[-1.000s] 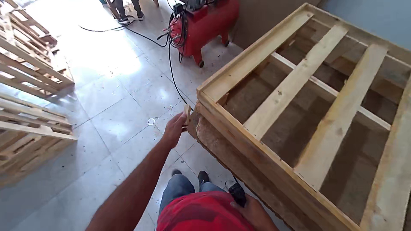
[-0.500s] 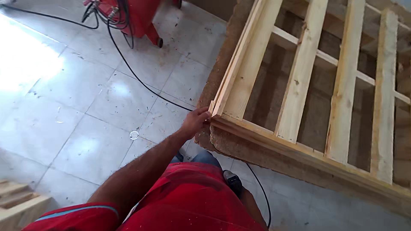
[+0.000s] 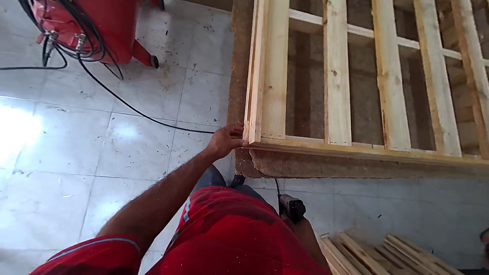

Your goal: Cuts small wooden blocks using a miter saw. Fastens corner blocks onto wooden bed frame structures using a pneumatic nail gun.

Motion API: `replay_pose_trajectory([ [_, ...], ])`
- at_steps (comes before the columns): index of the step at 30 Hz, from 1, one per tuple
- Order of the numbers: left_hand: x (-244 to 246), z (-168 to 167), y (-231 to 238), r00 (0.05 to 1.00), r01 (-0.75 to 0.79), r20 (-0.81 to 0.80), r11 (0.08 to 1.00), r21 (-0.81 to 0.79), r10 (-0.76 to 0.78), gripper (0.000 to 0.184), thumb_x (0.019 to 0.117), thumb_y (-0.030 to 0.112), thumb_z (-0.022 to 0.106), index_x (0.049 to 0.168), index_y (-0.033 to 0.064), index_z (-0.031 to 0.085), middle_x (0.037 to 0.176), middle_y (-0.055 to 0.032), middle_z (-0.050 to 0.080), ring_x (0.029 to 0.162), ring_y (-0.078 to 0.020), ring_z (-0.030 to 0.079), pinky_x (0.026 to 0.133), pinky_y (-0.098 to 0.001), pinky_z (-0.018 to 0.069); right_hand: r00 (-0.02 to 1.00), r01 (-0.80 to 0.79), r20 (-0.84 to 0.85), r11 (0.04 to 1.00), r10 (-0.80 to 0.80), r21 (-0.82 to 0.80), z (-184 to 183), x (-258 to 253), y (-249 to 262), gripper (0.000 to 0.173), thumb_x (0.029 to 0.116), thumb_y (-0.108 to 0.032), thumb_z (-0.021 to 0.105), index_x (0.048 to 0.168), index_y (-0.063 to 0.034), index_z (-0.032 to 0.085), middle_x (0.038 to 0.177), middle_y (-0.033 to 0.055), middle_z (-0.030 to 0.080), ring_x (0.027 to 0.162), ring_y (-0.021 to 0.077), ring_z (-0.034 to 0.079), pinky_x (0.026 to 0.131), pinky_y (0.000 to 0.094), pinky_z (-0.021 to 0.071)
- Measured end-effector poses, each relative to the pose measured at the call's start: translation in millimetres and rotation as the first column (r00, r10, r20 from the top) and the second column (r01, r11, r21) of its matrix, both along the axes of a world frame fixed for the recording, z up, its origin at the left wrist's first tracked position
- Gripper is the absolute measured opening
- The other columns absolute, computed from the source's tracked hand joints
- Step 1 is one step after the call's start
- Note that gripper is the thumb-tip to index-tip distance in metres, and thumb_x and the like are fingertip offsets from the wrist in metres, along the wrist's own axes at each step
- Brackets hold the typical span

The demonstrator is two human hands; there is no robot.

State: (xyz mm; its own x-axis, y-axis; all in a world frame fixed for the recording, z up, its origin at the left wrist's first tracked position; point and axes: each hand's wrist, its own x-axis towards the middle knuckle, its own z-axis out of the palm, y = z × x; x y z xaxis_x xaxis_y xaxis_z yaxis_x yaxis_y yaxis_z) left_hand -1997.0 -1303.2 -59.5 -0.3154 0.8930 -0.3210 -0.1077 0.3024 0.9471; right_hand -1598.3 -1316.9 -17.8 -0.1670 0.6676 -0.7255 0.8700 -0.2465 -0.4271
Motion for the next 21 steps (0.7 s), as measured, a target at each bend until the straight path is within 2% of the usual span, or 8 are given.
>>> replay_pose_trajectory([
  [4, -19.9, -5.8, 6.4, 0.985, 0.169, -0.044, 0.982, 0.087, -0.166, 0.065, 0.065, 0.011, 0.096, 0.12, 0.0024, 0.063, 0.15, -0.0091, 0.055, 0.108, -0.0206, 0.071, 0.092, -0.0409, 0.0615, 0.997, 0.078, 0.021, 0.997, -0.079, 0.007, -8.0, -12.8, -14.2, 0.048, 0.0874, -0.052, 0.07, 0.108, -0.0092, 0.07, 0.084, 0.0041, 0.071, 0.077, 0.0177, 0.069, 0.075, 0.0467, 0.0586],
  [7, -27.7, -7.5, 14.1, 0.959, 0.283, -0.037, 0.947, 0.155, -0.28, 0.06, 0.0665, 0.002, 0.094, 0.117, 0.0009, 0.062, 0.162, -0.0096, 0.04, 0.114, -0.0225, 0.07, 0.096, -0.0412, 0.0614, 0.987, 0.137, 0.087, 0.991, -0.137, 0.007, -12.0, -40.8, -33.8, 0.052, 0.0872, -0.056, 0.071, 0.11, -0.0093, 0.068, 0.081, 0.0055, 0.068, 0.07, 0.0208, 0.067, 0.068, 0.0484, 0.0571],
  [9, -32.3, -10.1, 20.2, 0.937, 0.349, -0.08, 0.921, 0.173, -0.34, 0.051, 0.069, 0.002, 0.093, 0.11, 0.0001, 0.063, 0.163, -0.0105, 0.038, 0.113, -0.0221, 0.071, 0.094, -0.0409, 0.062, 0.979, 0.163, 0.126, 0.987, -0.163, 0.012, -10.8, -63.1, -54.8, 0.056, 0.0864, -0.059, 0.07, 0.113, -0.0105, 0.067, 0.085, 0.0062, 0.069, 0.078, 0.0222, 0.068, 0.074, 0.051, 0.0566],
  [11, -38.3, -15.1, 27.9, 0.91, 0.406, -0.171, 0.895, 0.183, -0.378, 0.051, 0.0684, 0.011, 0.096, 0.107, 0.0002, 0.063, 0.16, -0.012, 0.043, 0.11, -0.0208, 0.071, 0.09, -0.0404, 0.0631, 0.974, 0.185, 0.134, 0.983, -0.185, 0.009, -7.7, -91.2, -73.1, 0.055, 0.0869, -0.059, 0.07, 0.115, -0.0114, 0.068, 0.089, 0.0064, 0.071, 0.084, 0.0225, 0.069, 0.079, 0.0518, 0.057],
  [13, -44.5, -19.4, 35.7, 0.886, 0.443, -0.219, 0.886, 0.135, -0.41, 0.064, 0.066, 0.017, 0.097, 0.114, 0.0014, 0.059, 0.153, -0.0127, 0.05, 0.114, -0.0217, 0.069, 0.092, -0.0426, 0.0606, 0.976, 0.182, 0.128, 0.983, -0.179, -0.011, -6.8, -117.9, -91.5, 0.054, 0.0884, -0.058, 0.068, 0.117, -0.012, 0.068, 0.094, 0.0064, 0.072, 0.089, 0.0217, 0.07, 0.083, 0.0505, 0.0569],
  [17, -54.7, -27.5, 59.1, 0.858, 0.492, -0.201, 0.869, 0.056, -0.472, 0.08, 0.0636, 0.007, 0.096, 0.128, 0.0027, 0.05, 0.116, -0.0152, 0.069, 0.097, -0.0262, 0.073, 0.084, -0.0478, 0.0624, 0.971, 0.193, 0.154, 0.979, -0.181, -0.065, -5.5, -156.3, -127.6, 0.052, 0.0906, -0.056, 0.067, 0.125, -0.0171, 0.067, 0.104, 0.0053, 0.074, 0.099, 0.0198, 0.071, 0.09, 0.0487, 0.0567],
  [19, -62.2, -30.2, 71.0, 0.842, 0.531, -0.179, 0.842, 0.1, -0.509, 0.079, 0.0685, 0.002, 0.092, 0.134, 0.0029, 0.049, 0.121, -0.0132, 0.069, 0.097, -0.0239, 0.073, 0.086, -0.0453, 0.0627, 0.958, 0.256, 0.147, 0.965, -0.245, -0.058, -5.8, -162.8, -143.5, 0.053, 0.0899, -0.056, 0.067, 0.127, -0.0183, 0.066, 0.104, 0.0045, 0.074, 0.099, 0.0191, 0.071, 0.09, 0.049, 0.057],
  [21, -71.8, -35.5, 81.1, 0.827, 0.56, -0.158, 0.812, 0.165, -0.539, 0.068, 0.0741, -0.001, 0.087, 0.135, 0.0031, 0.058, 0.124, -0.0109, 0.07, 0.098, -0.0215, 0.073, 0.089, -0.0433, 0.0622, 0.936, 0.332, 0.135, 0.943, -0.326, -0.028, -10.3, -163.0, -157.3, 0.052, 0.0899, -0.057, 0.067, 0.125, -0.0184, 0.066, 0.103, 0.0035, 0.074, 0.098, 0.018, 0.071, 0.089, 0.0483, 0.0573],
])
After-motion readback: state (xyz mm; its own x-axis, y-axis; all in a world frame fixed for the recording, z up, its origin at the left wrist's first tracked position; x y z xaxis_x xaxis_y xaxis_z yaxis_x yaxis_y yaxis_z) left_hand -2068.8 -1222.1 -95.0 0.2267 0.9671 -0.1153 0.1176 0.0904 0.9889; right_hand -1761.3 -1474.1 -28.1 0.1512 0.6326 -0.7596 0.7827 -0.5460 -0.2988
